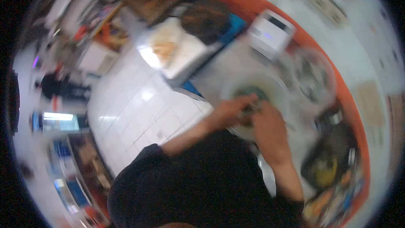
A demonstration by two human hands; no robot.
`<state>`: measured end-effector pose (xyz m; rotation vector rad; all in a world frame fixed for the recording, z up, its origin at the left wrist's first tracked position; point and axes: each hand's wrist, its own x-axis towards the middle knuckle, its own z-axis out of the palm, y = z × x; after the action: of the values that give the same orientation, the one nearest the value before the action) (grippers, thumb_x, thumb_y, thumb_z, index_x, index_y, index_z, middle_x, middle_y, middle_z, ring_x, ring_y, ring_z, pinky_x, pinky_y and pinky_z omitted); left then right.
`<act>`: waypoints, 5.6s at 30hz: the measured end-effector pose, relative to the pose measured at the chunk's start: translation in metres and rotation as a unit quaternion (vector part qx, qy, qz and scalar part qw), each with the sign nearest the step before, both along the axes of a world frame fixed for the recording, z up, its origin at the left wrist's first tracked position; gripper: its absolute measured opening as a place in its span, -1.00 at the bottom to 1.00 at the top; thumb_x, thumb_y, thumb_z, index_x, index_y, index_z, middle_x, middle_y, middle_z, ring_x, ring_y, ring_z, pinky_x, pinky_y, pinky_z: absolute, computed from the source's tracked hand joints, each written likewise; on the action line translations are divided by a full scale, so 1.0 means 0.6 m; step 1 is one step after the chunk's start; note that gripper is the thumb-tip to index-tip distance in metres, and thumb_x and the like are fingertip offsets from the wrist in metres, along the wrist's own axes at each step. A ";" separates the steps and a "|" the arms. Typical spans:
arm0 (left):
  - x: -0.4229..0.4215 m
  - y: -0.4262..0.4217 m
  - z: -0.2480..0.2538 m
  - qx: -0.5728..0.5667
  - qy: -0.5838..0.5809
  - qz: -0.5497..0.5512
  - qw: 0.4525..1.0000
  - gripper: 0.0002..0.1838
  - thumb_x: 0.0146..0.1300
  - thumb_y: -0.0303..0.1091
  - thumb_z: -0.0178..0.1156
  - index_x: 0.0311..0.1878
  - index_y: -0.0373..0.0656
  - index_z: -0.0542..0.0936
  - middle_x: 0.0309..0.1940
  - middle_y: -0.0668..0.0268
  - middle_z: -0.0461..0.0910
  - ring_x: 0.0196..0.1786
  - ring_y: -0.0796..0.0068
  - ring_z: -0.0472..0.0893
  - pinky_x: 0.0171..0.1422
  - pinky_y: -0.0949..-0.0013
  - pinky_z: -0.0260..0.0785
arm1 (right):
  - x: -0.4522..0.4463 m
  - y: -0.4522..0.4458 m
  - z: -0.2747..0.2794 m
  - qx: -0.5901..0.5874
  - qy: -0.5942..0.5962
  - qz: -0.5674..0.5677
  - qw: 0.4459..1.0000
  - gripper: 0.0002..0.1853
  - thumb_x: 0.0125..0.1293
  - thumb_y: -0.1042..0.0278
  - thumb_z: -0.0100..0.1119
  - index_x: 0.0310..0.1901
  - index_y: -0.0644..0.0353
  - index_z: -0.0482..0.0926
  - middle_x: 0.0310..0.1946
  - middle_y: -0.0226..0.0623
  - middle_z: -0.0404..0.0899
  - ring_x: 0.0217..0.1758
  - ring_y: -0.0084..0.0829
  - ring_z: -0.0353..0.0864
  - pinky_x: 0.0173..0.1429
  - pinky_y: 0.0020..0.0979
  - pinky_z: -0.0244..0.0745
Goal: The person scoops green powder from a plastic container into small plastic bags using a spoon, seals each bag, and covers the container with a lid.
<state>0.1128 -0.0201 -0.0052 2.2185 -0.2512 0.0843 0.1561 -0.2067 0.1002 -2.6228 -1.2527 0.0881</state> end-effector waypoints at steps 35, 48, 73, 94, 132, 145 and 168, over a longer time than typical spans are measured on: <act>-0.081 0.095 0.060 -0.266 -0.060 0.068 0.960 -0.34 0.34 -0.50 0.31 0.51 -0.22 0.39 -0.21 0.18 0.70 -0.07 0.26 0.71 0.13 0.19 0.52 | 0.001 0.040 -0.115 0.352 0.349 -0.098 0.863 -0.85 0.41 0.54 0.31 -0.05 0.41 0.64 -0.21 -0.19 0.71 -0.14 -0.38 0.62 0.05 -0.34 0.55; -0.095 0.075 0.075 -0.276 -0.136 0.086 0.948 -0.67 0.38 -0.43 0.34 0.17 -0.31 0.67 -0.20 0.14 0.76 -0.11 0.25 0.75 0.09 0.23 0.54 | -0.007 0.020 -0.100 0.366 0.274 -0.068 0.887 -0.80 0.42 0.34 0.38 -0.16 0.34 0.68 -0.33 -0.27 0.67 -0.26 -0.40 0.55 -0.06 -0.32 0.52; -0.083 0.068 0.082 -0.270 -0.051 0.081 0.958 -0.61 0.19 -0.34 0.54 0.06 -0.24 0.73 -0.20 0.27 0.83 -0.10 0.54 0.76 0.11 0.34 0.56 | 0.017 -0.052 -0.130 0.318 0.260 -0.118 0.904 -0.71 0.31 0.19 0.51 -0.23 0.28 0.71 -0.38 -0.33 0.64 -0.26 -0.46 0.59 -0.13 -0.38 0.50; -0.063 0.095 -0.027 -0.695 0.134 0.135 0.693 -0.36 0.35 -0.58 0.30 0.44 -0.16 0.28 0.23 -0.18 0.60 0.27 -0.08 0.67 0.34 0.04 0.59 | -0.026 0.068 -0.082 0.341 0.338 -0.145 0.865 -0.65 0.32 0.21 0.50 -0.02 0.26 0.65 -0.33 -0.20 0.71 -0.26 -0.44 0.66 -0.08 -0.31 0.58; -0.021 0.092 -0.020 -0.134 -0.064 -0.031 0.988 -0.69 0.27 -0.54 0.34 0.09 -0.21 0.63 -0.08 0.08 0.60 0.06 -0.06 0.63 0.15 0.06 0.52 | -0.041 0.094 -0.138 0.343 0.196 -0.182 0.900 -0.81 0.50 0.43 0.25 -0.28 0.30 0.49 -0.41 -0.16 0.58 -0.33 -0.32 0.60 -0.19 -0.32 0.46; -0.008 0.082 0.023 -0.045 -0.017 0.057 0.997 -0.79 0.25 -0.43 0.26 -0.06 -0.13 0.53 -0.01 0.17 0.55 -0.03 -0.05 0.64 -0.01 -0.01 0.50 | -0.023 0.111 -0.161 0.207 0.162 -0.203 0.943 -0.81 0.25 0.45 0.23 -0.46 0.32 0.49 -0.54 0.07 0.54 -0.48 0.06 0.52 -0.29 -0.03 0.38; -0.032 0.218 -0.006 -0.191 -0.130 0.053 0.972 -0.48 0.09 -0.38 0.58 0.15 -0.13 0.67 0.12 0.11 0.71 0.04 0.10 0.75 0.13 0.20 0.61 | 0.134 0.052 -0.233 0.068 0.328 -0.014 0.942 -0.79 0.31 0.48 0.34 -0.04 0.29 0.63 -0.18 -0.14 0.70 -0.17 -0.28 0.71 0.02 -0.27 0.60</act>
<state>0.0935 0.1109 -0.0085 1.8325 -0.2355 0.4471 0.2368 -0.1752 -0.0396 -2.1959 -0.9339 0.7690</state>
